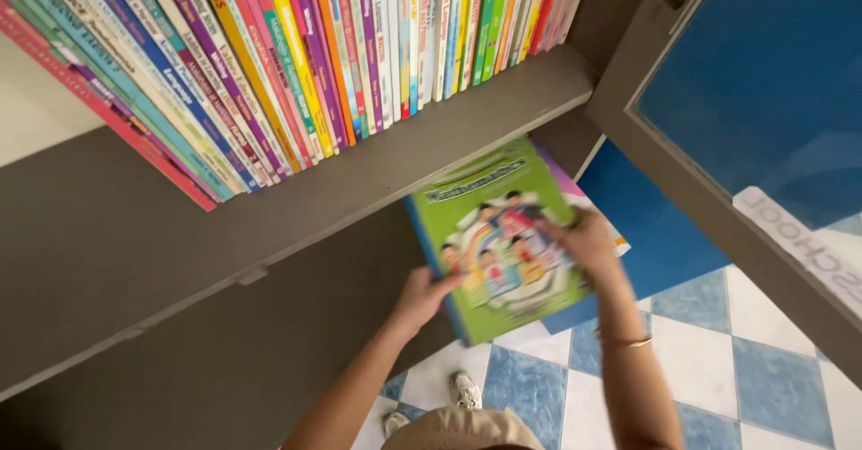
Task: The person removes multiple books from a bookshelf one by one and stacks them on the lower shelf. The person handles various textbooks and workbooks, placing them in a growing pile on the shelf.
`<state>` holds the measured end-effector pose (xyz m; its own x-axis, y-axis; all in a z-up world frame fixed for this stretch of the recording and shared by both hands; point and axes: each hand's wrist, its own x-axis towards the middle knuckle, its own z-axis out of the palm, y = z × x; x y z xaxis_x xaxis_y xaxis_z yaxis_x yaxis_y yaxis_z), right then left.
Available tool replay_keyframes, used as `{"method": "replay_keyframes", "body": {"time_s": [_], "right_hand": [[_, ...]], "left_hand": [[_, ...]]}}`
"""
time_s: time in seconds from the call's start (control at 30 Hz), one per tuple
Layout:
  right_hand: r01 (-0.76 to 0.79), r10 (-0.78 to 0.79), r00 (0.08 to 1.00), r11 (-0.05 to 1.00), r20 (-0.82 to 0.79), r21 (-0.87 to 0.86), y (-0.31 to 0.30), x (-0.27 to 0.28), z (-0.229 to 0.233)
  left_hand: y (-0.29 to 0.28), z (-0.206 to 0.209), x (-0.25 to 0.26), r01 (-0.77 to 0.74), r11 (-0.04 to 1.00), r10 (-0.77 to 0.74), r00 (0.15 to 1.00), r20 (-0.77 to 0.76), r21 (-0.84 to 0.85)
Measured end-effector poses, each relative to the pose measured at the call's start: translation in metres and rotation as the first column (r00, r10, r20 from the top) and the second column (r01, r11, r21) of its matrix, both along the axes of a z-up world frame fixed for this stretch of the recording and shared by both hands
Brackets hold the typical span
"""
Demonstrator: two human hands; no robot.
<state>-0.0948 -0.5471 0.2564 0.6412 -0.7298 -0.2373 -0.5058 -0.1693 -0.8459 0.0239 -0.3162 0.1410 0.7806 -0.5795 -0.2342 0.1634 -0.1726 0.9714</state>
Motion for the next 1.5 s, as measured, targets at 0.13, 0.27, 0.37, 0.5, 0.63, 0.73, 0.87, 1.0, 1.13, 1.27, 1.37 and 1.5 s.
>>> {"method": "replay_keyframes", "body": {"time_s": [0.13,0.27,0.37,0.5,0.63,0.73,0.87,1.0,1.13,1.27,1.37,1.5], "right_hand": [[-0.052,-0.004,0.989,0.925,-0.147,-0.376,-0.108,-0.006,-0.064],[-0.075,-0.052,0.971,0.858,-0.232,-0.509,-0.143,-0.041,-0.097],[0.175,-0.121,0.976,0.931,0.181,-0.319,-0.119,-0.059,-0.122],[0.479,-0.365,0.746,0.875,0.557,-0.068,-0.084,-0.048,-0.146],[0.572,-0.475,0.634,0.819,0.61,0.043,-0.102,-0.031,-0.163],[0.569,-0.504,0.618,0.817,0.604,0.1,-0.119,-0.019,-0.177],[0.575,-0.508,0.617,0.813,0.601,0.096,-0.115,-0.017,-0.172],[0.559,-0.465,0.638,0.828,0.614,0.046,-0.113,-0.026,-0.179],[0.455,-0.238,0.89,0.431,0.388,-0.779,-0.095,-0.032,-0.159],[0.306,0.029,0.947,0.226,0.32,-0.925,-0.023,-0.008,-0.108],[0.258,0.452,0.688,0.58,0.569,-0.773,0.034,0.042,-0.113],[0.097,0.815,0.337,0.468,0.472,-0.878,0.194,0.081,0.065]], "left_hand": [[-0.04,-0.016,0.01,0.162,0.987,-0.162,0.987,-0.024,-0.002],[-0.033,0.033,-0.03,0.214,0.944,-0.281,0.92,0.272,0.253],[-0.036,0.028,-0.058,0.314,0.913,-0.33,0.944,0.02,0.259],[-0.057,0.007,-0.088,0.302,0.939,-0.334,0.912,0.239,0.162],[-0.078,-0.028,-0.087,0.241,0.952,-0.29,0.908,0.302,0.19],[-0.089,-0.041,-0.084,0.187,0.969,-0.237,0.89,0.388,0.164],[-0.09,-0.046,-0.079,0.19,0.965,-0.247,0.888,0.388,0.18],[-0.069,-0.034,-0.066,0.195,0.939,-0.312,0.829,0.464,0.282],[-0.014,0.062,-0.035,0.286,0.937,-0.344,0.65,0.678,0.201],[0.082,0.191,0.001,0.21,0.972,0.081,0.14,0.987,-0.109],[0.129,0.237,0.059,-0.069,0.95,0.288,-0.186,0.94,-0.305],[0.168,0.232,0.147,-0.373,0.803,0.45,-0.13,0.883,-0.464]]}}
